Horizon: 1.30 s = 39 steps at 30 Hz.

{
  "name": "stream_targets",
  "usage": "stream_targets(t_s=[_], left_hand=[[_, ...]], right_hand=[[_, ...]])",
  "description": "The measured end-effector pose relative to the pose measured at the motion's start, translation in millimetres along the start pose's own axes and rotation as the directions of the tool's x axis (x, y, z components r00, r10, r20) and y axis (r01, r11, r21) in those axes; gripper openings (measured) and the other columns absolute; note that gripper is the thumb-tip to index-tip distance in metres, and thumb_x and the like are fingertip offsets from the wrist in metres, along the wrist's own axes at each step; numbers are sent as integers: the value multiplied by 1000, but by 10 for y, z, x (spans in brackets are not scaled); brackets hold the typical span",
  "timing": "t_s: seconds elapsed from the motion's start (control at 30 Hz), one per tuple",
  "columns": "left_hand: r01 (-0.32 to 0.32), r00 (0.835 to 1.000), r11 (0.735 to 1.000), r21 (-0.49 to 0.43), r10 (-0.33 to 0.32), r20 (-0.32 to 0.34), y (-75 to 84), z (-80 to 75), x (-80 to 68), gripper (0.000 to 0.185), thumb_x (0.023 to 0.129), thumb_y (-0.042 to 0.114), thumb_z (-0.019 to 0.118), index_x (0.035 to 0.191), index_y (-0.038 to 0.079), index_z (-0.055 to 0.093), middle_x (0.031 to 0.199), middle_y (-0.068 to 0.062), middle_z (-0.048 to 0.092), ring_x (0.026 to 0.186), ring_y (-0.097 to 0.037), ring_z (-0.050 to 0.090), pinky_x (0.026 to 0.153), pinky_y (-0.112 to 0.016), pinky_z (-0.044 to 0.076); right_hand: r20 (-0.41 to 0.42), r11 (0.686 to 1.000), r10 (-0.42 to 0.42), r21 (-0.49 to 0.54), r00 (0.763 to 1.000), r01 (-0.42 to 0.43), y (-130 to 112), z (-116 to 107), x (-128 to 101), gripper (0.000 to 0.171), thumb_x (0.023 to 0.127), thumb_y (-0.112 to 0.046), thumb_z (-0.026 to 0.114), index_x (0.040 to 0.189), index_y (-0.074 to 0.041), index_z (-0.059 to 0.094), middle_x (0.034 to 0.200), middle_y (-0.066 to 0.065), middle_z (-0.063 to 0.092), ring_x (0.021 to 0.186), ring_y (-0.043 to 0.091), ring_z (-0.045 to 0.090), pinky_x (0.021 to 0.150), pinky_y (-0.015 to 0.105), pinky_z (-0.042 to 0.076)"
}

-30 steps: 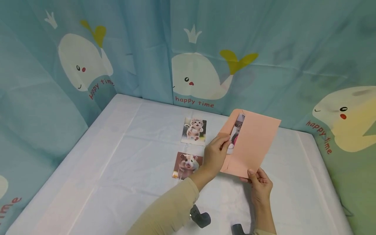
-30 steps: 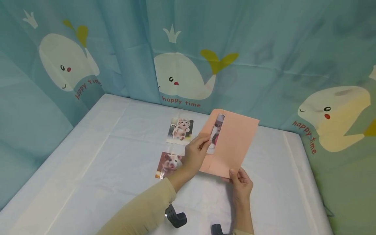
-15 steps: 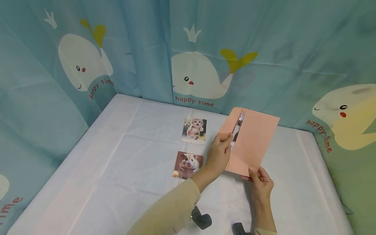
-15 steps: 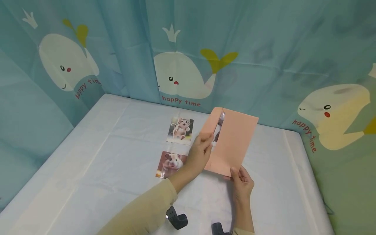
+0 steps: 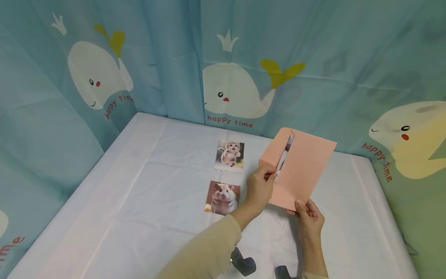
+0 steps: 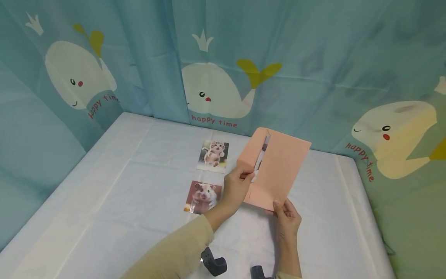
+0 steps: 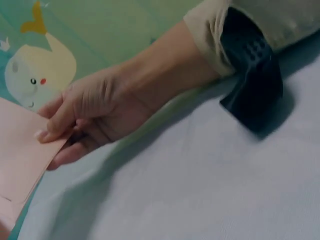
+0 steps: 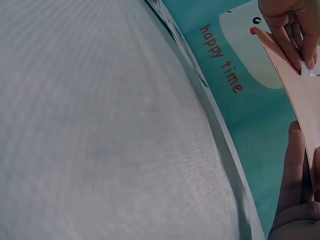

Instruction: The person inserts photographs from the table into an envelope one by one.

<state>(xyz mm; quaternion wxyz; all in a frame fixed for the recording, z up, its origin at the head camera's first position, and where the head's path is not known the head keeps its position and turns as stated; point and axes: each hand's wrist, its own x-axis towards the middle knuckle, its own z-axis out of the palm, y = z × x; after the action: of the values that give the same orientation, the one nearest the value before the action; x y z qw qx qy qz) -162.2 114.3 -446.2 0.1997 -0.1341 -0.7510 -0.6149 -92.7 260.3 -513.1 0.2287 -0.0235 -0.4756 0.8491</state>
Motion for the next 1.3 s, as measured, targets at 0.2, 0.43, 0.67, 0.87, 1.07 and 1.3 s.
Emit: stream_targets(t_s=[0.2,0.43,0.67,0.87,1.07,1.3], left_hand=[[-55,998,996,75,55,6,0,31,6,3,83,1,69,86,2,70,79,-6,65,68,-10,60,61,-9,47],[-123,992,987,108,120,34,-44,20,-7,5,85,3,68,87,0,71,84,-8,66,72,-15,61,65,-8,46],[-161,987,977,142,157,43,-56,9,-47,10,85,0,67,94,0,72,86,-8,65,71,-13,60,63,-8,45],[-128,991,979,156,118,70,-48,13,-99,19,86,-3,64,103,-1,71,88,-9,62,72,-14,58,62,-8,45],[-152,983,972,180,131,127,22,44,-108,25,86,-2,64,111,-1,69,94,-9,59,76,-14,57,65,-7,44],[-154,975,965,212,115,189,32,12,-108,28,87,0,62,114,-1,67,99,-8,58,83,-14,57,71,-11,45]], right_hand=[[22,999,-10,44,1000,9,7,5,-1,31,88,23,42,109,13,63,83,16,70,68,21,70,55,30,57],[-10,1000,2,29,1000,-1,-6,4,-10,30,88,22,44,111,13,62,83,16,70,67,21,70,55,30,57],[-3,998,-20,53,1000,20,17,-5,-19,29,88,22,44,110,13,63,84,16,71,68,22,70,55,30,57],[-17,1000,7,30,1000,-6,-4,-1,-16,29,89,21,44,111,13,62,85,16,71,68,22,70,55,30,57],[-35,997,32,77,999,-29,-25,9,-13,30,90,20,43,111,12,63,87,16,72,69,23,71,55,30,57],[-15,995,1,96,1000,0,-7,4,1,31,89,22,41,110,13,62,86,17,71,70,23,71,55,31,57]])
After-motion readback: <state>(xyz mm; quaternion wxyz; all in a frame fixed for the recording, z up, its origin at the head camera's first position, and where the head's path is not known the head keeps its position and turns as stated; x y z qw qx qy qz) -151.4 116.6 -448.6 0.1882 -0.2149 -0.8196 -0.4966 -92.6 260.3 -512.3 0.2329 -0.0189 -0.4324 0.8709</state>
